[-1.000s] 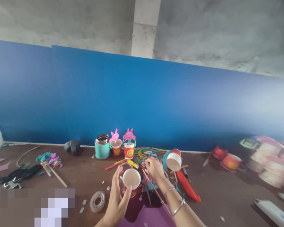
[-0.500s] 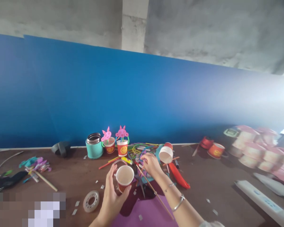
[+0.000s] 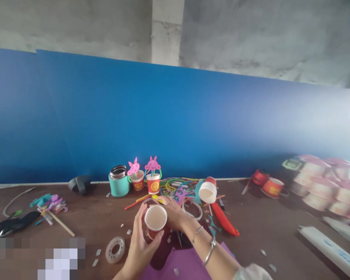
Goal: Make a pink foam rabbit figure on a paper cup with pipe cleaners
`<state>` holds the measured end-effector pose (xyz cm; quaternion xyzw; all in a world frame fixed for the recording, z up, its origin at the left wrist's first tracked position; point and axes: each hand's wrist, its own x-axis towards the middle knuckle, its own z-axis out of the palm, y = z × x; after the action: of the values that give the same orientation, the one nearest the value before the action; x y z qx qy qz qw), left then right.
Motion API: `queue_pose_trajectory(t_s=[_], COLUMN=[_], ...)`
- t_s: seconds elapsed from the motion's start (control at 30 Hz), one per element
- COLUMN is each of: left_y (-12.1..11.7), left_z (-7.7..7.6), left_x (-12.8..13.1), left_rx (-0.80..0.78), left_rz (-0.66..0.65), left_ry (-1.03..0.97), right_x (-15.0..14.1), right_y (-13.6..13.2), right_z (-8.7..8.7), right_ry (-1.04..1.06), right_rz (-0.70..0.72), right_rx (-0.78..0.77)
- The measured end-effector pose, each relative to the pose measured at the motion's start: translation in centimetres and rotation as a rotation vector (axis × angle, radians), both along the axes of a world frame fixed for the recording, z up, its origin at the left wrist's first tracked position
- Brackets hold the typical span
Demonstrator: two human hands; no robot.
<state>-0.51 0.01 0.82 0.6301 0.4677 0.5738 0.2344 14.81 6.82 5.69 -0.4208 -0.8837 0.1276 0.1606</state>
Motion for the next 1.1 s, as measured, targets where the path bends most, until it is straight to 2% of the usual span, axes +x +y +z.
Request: queue_pose_trajectory(t_s=[0.1,0.17,0.33,0.5,0.67,0.97,1.1], left_y=[0.3,0.5,0.4,0.3,0.5,0.2,0.2], left_z=[-0.4,-0.6,-0.7,-0.7,-0.7,0.0,0.1], left_x=[0.2,0.2,0.2,0.1,0.0,-0.1,-0.1], left_rx=[-0.03,-0.035,-0.065,-0.09,-0.104,-0.11,-0.09], left_rz=[-0.032,-0.031,-0.002,-0.012,-0.046,-0.078,-0.061], left_ry=[-0.05,-0.047,0.008,0.017,0.009,-0.016,0.008], right_x=[-0.1,-0.1,0.0,1.6,2.8,3.2,3.5], right_y=[0.5,0.8,1.8,1.6,-0.1,-1.8,-1.9], right_z=[-0.5,-0.8,-1.0,0.1,1.2,1.2,1.1], right_ry=[0.019,0.119,0.745,1.014,1.444,1.43,1.26], right_rz=[-0.008,-0.007,-0.126,-0.206,-0.195,-0.375,-0.506], right_rx=[0.006,-0.027,-0.305,-0.388,-0.574,-0.556,-0.417])
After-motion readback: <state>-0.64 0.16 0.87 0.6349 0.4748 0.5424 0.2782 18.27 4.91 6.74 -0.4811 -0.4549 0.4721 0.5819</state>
